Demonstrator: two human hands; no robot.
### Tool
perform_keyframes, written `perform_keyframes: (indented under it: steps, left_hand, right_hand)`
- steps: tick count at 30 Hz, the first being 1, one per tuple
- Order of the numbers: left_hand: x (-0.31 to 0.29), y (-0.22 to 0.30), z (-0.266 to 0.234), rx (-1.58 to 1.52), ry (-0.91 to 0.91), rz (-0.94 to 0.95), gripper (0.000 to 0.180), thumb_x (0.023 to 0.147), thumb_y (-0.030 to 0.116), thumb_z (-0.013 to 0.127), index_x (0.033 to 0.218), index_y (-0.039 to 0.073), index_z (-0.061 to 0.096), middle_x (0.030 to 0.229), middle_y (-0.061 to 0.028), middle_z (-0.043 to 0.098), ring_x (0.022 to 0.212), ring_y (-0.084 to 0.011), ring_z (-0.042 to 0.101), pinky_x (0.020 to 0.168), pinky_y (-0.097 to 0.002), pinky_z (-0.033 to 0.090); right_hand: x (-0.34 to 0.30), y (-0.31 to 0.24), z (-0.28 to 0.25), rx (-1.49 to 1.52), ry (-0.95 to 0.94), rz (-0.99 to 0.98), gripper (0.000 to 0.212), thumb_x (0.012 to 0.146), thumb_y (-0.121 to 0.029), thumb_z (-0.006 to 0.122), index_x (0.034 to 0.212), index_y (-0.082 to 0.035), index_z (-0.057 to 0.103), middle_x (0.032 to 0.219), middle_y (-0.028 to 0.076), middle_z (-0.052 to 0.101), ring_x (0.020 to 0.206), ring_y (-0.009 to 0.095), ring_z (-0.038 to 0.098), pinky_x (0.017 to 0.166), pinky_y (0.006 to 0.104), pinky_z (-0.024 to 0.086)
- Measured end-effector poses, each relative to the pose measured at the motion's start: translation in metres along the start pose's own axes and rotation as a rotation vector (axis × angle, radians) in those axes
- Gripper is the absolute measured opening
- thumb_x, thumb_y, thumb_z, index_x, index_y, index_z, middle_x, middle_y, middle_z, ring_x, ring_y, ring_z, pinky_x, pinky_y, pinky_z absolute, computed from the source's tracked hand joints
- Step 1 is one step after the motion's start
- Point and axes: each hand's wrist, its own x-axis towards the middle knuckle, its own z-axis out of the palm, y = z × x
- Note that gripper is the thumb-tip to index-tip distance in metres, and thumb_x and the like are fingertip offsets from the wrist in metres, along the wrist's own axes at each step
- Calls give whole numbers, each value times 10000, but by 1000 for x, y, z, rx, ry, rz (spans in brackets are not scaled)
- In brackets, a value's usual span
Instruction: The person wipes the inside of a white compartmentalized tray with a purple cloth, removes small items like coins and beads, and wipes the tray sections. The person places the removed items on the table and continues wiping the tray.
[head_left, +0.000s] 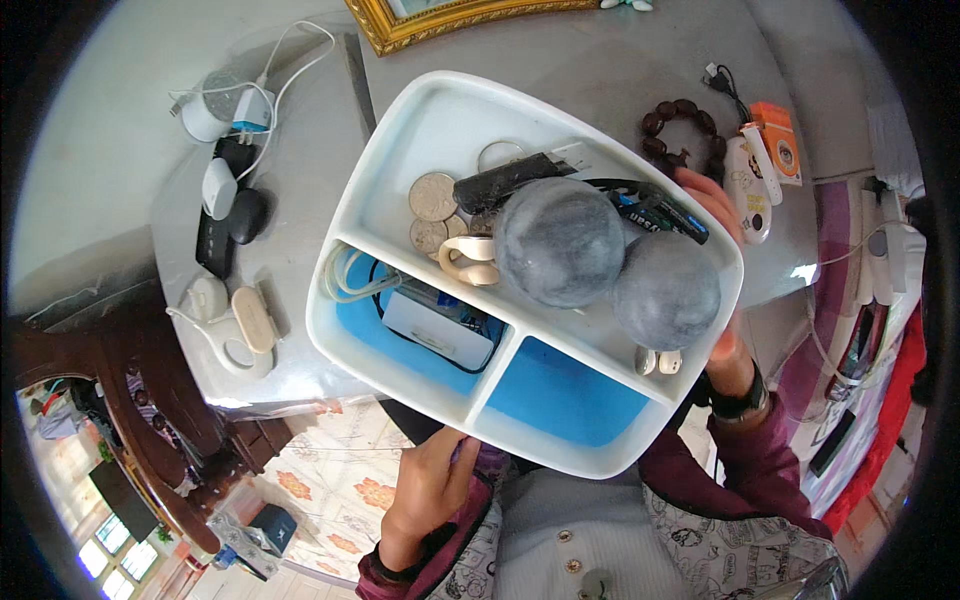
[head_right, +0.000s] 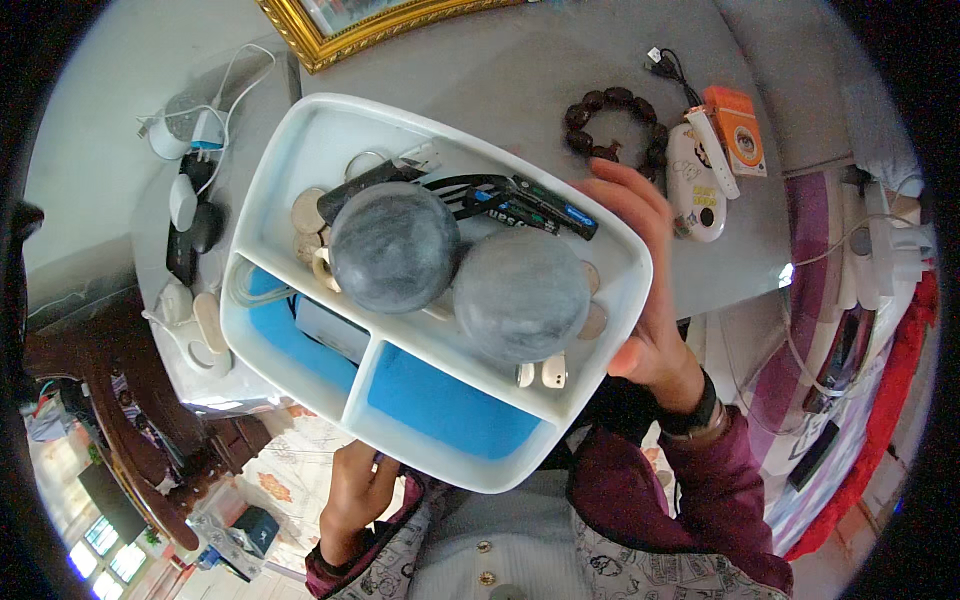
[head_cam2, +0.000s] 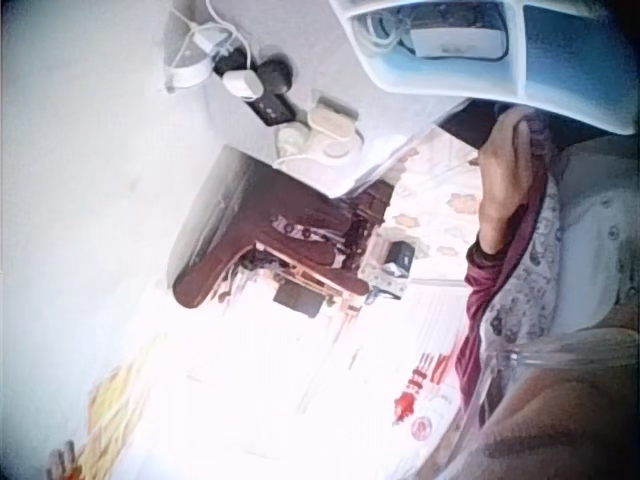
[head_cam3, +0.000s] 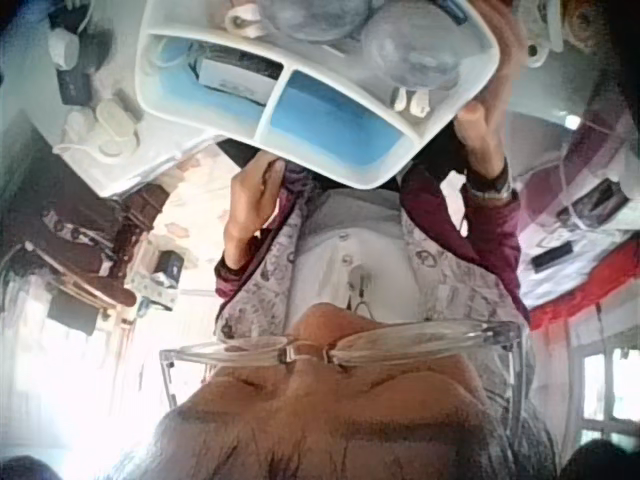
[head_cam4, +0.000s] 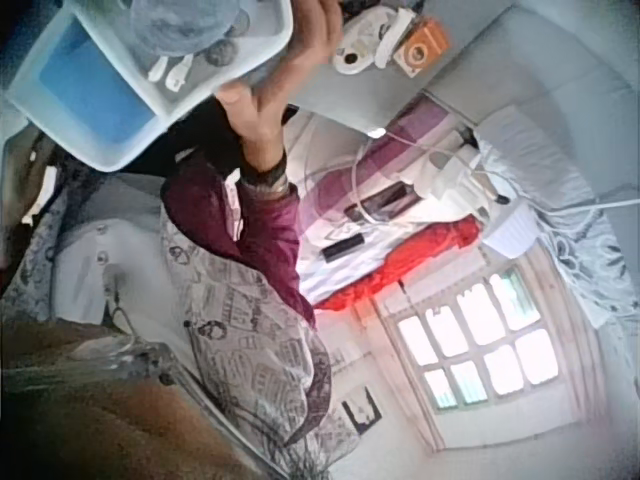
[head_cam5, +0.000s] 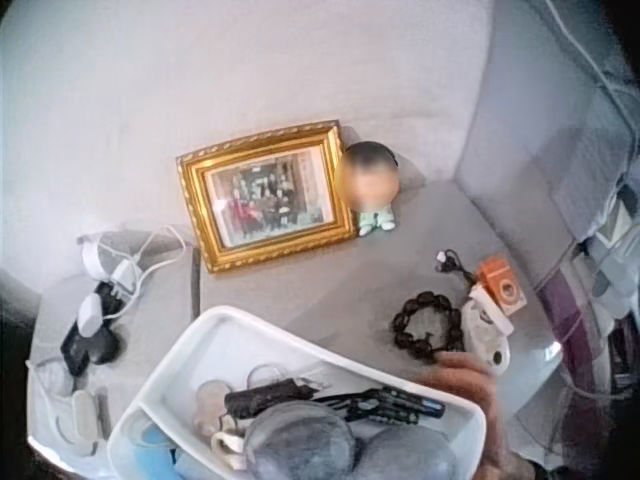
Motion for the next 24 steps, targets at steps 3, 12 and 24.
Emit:
perform_keyframes:
  steps: [3,12,24]
  left_hand:
    - [3,13,-7,-124,-68,-15,185,931,16,645,1111,-28,638,899,-241,681,773,-423,676,666,-384,537]
    - [28,61,12,-717,-631,438,209,937,-48,620,1136,10,594,948,-118,619,812,-289,626,717,-349,506]
    - [89,-11,-12,12,979,692,749,931,377,630,1503,11,315,1507,-308,335,1408,-439,357,1148,-535,312]
  right_hand:
    - [-29,-40,-17,-140,246,79,727,898,-672,539,1221,-22,504,1199,171,487,1060,266,518,918,403,429]
    - [-55,-130,-7,16,-588,42,338,815,-232,845,1044,-23,710,1153,132,659,1035,298,661,861,404,516]
    - [-14,-189,-2,501,-225,-49,301,905,-171,651,1134,19,606,1178,254,598,1043,391,621,912,530,465]
